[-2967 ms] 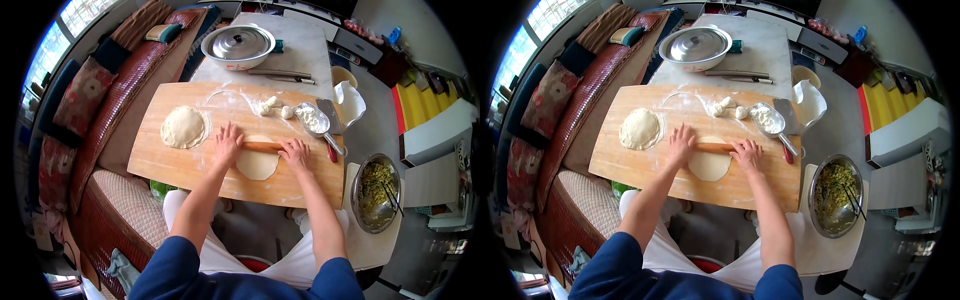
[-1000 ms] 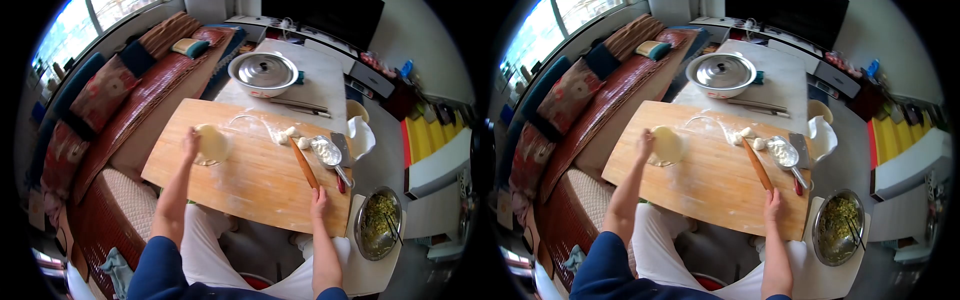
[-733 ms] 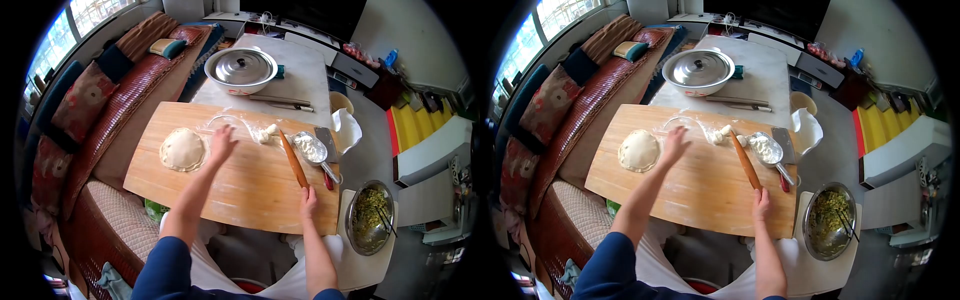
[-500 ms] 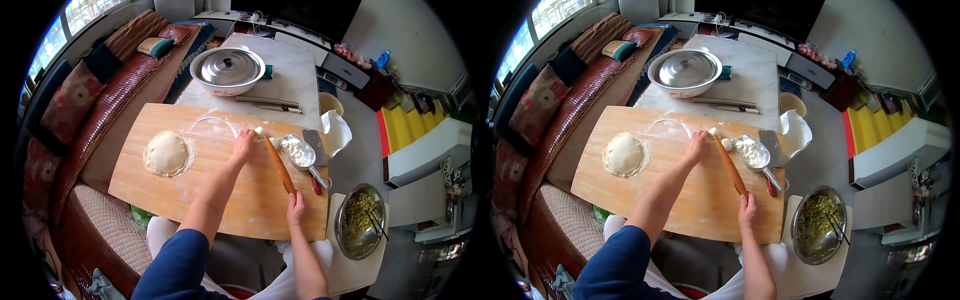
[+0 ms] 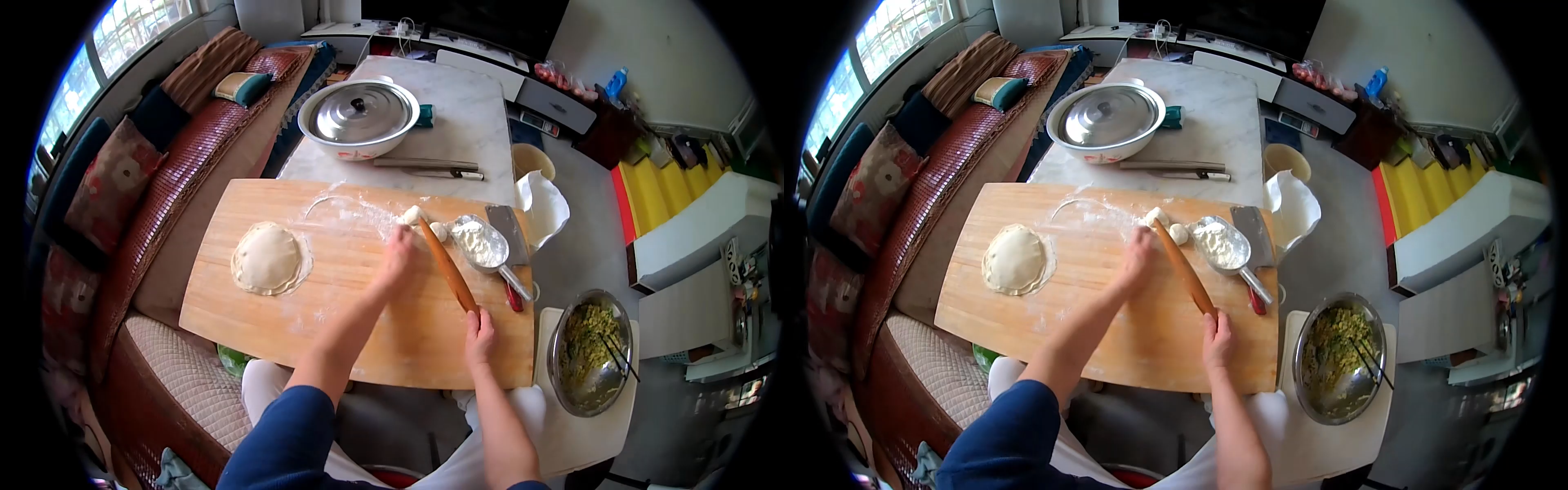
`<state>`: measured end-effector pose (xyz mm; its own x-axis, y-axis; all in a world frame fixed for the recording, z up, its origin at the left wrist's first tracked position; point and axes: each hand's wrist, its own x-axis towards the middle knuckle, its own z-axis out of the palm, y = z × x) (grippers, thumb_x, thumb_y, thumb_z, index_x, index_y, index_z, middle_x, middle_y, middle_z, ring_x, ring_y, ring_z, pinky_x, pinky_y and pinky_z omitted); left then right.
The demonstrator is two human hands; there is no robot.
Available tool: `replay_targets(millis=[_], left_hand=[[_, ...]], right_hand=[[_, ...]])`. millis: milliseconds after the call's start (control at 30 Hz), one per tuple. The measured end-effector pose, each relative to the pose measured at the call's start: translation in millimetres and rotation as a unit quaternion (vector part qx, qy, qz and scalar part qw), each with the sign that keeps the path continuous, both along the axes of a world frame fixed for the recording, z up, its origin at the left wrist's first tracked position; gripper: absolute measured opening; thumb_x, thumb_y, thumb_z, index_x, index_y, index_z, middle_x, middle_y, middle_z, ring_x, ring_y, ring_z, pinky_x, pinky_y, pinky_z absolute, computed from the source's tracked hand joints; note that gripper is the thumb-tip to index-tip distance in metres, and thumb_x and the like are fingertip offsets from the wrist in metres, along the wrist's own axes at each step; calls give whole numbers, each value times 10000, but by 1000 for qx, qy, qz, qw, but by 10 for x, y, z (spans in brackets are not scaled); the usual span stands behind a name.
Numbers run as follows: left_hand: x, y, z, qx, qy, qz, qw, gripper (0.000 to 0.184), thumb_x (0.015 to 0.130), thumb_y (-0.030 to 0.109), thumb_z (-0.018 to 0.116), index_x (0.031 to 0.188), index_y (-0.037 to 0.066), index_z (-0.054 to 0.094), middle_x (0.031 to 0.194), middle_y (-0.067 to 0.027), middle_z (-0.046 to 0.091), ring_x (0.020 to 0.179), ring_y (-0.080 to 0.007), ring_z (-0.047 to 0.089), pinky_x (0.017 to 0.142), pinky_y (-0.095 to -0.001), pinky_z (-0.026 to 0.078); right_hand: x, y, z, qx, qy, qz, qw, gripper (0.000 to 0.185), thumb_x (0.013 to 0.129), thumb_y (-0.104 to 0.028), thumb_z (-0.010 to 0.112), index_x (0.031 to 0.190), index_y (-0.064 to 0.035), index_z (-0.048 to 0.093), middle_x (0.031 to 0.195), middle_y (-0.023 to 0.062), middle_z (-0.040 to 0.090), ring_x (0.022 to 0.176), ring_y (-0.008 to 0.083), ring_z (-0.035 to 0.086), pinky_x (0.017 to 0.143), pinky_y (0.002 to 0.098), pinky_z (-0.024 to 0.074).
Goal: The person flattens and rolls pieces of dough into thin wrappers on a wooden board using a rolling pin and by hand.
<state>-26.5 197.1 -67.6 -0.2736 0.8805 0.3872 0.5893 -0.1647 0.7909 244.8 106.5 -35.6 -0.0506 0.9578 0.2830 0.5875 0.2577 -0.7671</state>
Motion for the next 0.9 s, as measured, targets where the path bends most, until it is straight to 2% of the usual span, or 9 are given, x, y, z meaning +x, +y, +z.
replay_targets(millis=[100,167,367,400,500,533,633,833,900], left_hand=[[436,-692,240,15,61,-147,987,285,877,42,567,1161,26,580,1225,-177,560,1093,-354,586,919,-406,505],[505,-1269,499,-65,68,-181,979,325,841,38,610,1165,29,586,1213,-188,568,1130,-371,577,936,-398,502],[200,-1968,660,-135,12,-109,985,331,925,104,600,1243,14,609,1286,-163,570,1137,-337,589,931,-375,507],[191,-1915,722,-183,-6,-86,979,405,950,198,603,1317,29,579,1361,-159,552,1248,-339,537,1034,-403,451],[332,-1747,648,-135,261,21,956,570,959,384,593,1414,52,502,1522,-144,429,1437,-327,358,1172,-481,297],[432,-1722,641,-188,309,14,932,657,954,488,559,1471,97,449,1616,-87,307,1517,-308,202,1220,-516,177],[559,-1736,662,-208,341,-6,916,701,936,487,581,1509,123,407,1645,-80,233,1520,-332,171,1213,-542,181],[582,-1565,694,-213,327,-7,921,699,940,503,579,1523,157,404,1627,-107,283,1490,-371,233,1208,-529,191],[251,-1354,54,-112,7,2,994,652,926,442,624,1480,142,458,1557,-147,371,1419,-390,322,1173,-503,254]], right_hand=[[-4,4,10,7,-1,1,1000,355,1009,-381,570,1158,-67,647,1023,174,699,924,377,668,763,451,522],[-5,17,-33,9,3,0,1000,349,1006,-379,579,1126,-59,652,979,192,700,894,388,668,737,455,522],[-4,83,-180,38,-4,-5,999,390,1002,-443,557,1130,-88,655,959,174,693,867,391,659,709,458,511],[2,90,-188,30,1,3,1000,388,1004,-445,553,1137,-94,653,973,171,693,872,391,658,709,461,510],[1,76,-149,21,-9,3,1000,390,1004,-444,553,1138,-92,652,995,161,696,883,385,657,719,462,509],[-2,81,-149,17,-11,4,1000,392,1003,-445,553,1141,-92,652,1002,158,697,887,382,657,723,462,509],[9,73,-146,12,-22,0,1000,400,1000,-450,555,1150,-92,653,1018,148,700,899,374,659,737,461,510],[8,52,-147,8,-58,-10,998,433,989,-476,557,1171,-96,657,1029,145,703,909,372,663,741,467,517],[14,96,-209,4,-72,-18,997,442,986,-486,556,1170,-98,659,1022,146,704,903,374,664,734,472,520]])
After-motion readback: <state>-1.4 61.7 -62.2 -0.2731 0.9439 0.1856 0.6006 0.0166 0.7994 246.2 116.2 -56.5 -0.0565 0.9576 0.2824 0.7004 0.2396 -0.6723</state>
